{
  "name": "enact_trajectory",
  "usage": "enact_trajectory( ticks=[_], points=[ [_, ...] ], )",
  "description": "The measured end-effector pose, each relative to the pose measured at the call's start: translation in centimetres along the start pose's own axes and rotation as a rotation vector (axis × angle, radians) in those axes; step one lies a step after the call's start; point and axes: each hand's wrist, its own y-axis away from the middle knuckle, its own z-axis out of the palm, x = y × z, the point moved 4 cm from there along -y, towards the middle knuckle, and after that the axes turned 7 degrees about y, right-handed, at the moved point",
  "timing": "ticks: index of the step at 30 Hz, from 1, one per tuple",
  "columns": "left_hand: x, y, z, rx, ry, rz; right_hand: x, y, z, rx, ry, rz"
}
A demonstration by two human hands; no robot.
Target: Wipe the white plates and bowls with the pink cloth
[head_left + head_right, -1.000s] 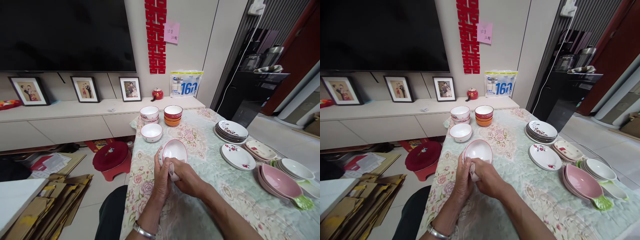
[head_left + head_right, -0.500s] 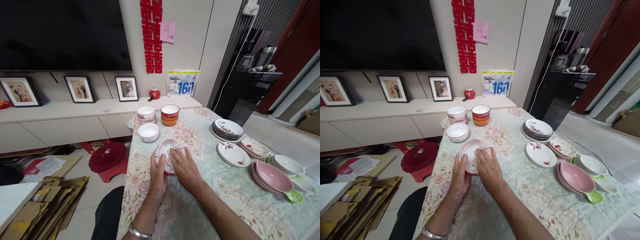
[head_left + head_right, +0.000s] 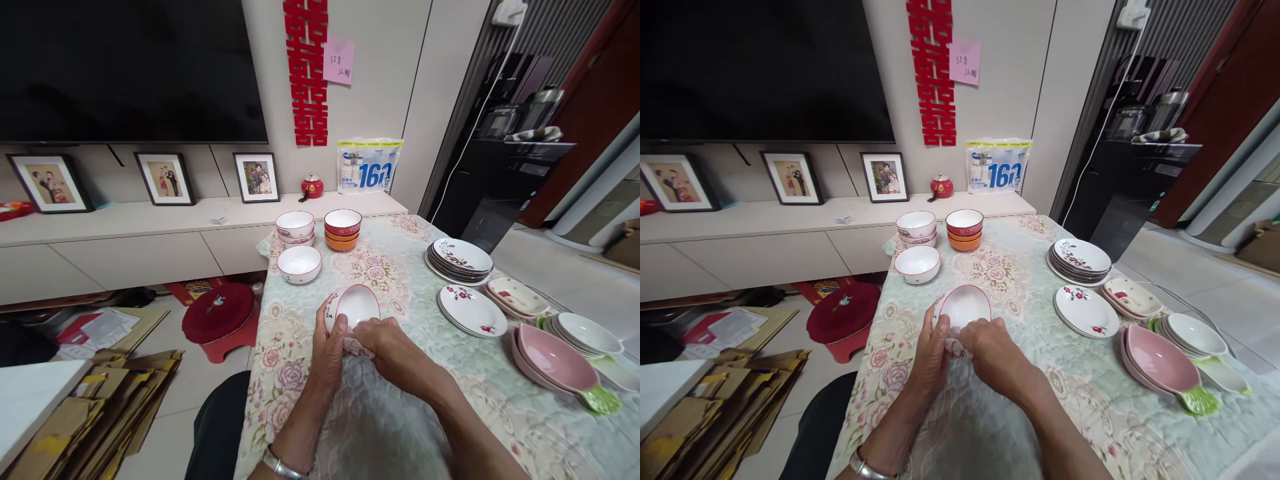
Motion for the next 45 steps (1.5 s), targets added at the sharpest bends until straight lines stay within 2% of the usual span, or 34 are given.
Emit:
enact_trajectory(
  ticks=[2, 6, 10, 12, 14, 16, 18, 20, 22, 24, 26, 29, 32, 34, 35, 37, 38, 39, 41, 43, 45],
  points=[
    [-0.1, 0.0, 0.1, -0.013, -0.004, -0.005, 0.0, -0.7, 1.2, 0.025, -0.067, 0.004],
    [-0.5, 0.2, 0.3, -0.047, -0.024, -0.036, 0.4, -1.8, 2.7, 0.236, -0.133, 0.03],
    [-0.7, 0.9, 1.3, -0.145, -0.02, -0.077, 0.9, -2.1, 2.2, 0.364, 0.106, -0.001],
    [-0.6, 1.1, 1.7, -0.175, -0.026, -0.052, 1.1, -2.1, 1.8, 0.374, 0.276, 0.051],
    [-0.5, 1.1, 1.6, -0.146, -0.07, -0.018, 1.3, -2.1, 1.5, 0.346, 0.38, 0.153],
    [-0.6, 0.8, 0.9, -0.082, -0.148, 0.008, 1.4, -1.9, 1.6, 0.273, 0.409, 0.262],
    [-0.6, 0.6, 0.2, -0.04, -0.2, 0.025, 1.4, -1.7, 1.9, 0.165, 0.362, 0.309],
    [-0.7, 0.4, -0.2, -0.04, -0.207, 0.035, 1.2, -1.6, 2.2, 0.091, 0.223, 0.273],
    [-0.7, 0.4, -0.2, -0.044, -0.196, 0.036, 1.0, -1.5, 2.3, 0.086, -0.023, 0.184],
    [-0.8, 0.6, 0.0, -0.044, -0.173, 0.022, 1.2, -1.6, 2.4, 0.111, -0.366, 0.145],
    [-0.8, 0.8, 0.6, -0.078, -0.117, -0.011, 1.7, -1.8, 2.7, 0.151, -0.741, 0.21],
    [-0.7, 1.1, 1.6, -0.182, -0.031, -0.058, 2.4, -1.9, 3.0, 0.307, -1.159, 0.363],
    [-0.3, 1.1, 1.7, -0.208, -0.044, -0.048, 3.1, -1.5, 2.0, 0.557, -1.306, 0.387],
    [0.0, 0.9, 1.3, -0.177, -0.114, -0.031, 4.1, -0.7, 0.7, 0.747, -1.24, 0.373],
    [0.2, 0.8, 1.0, -0.153, -0.166, -0.013, 4.6, -0.2, -0.1, 0.846, -1.137, 0.368],
    [0.5, 0.7, 0.6, -0.117, -0.288, 0.03, 5.0, 0.8, -1.7, 1.002, -0.785, 0.326],
    [0.7, 0.7, 0.5, -0.108, -0.345, 0.052, 4.7, 1.1, -2.4, 1.035, -0.572, 0.271],
    [0.8, 0.7, 0.4, -0.099, -0.399, 0.075, 4.1, 1.2, -2.9, 1.033, -0.369, 0.192],
    [1.1, 0.7, 0.4, -0.086, -0.5, 0.135, 2.3, 1.1, -3.1, 0.941, -0.049, -0.019],
    [1.2, 0.7, 0.4, -0.084, -0.602, 0.206, 0.4, 0.7, -2.6, 0.81, 0.148, -0.202],
    [1.2, 0.8, 0.7, -0.124, -0.7, 0.267, -0.5, 0.4, -2.0, 0.711, 0.251, -0.276]
  ],
)
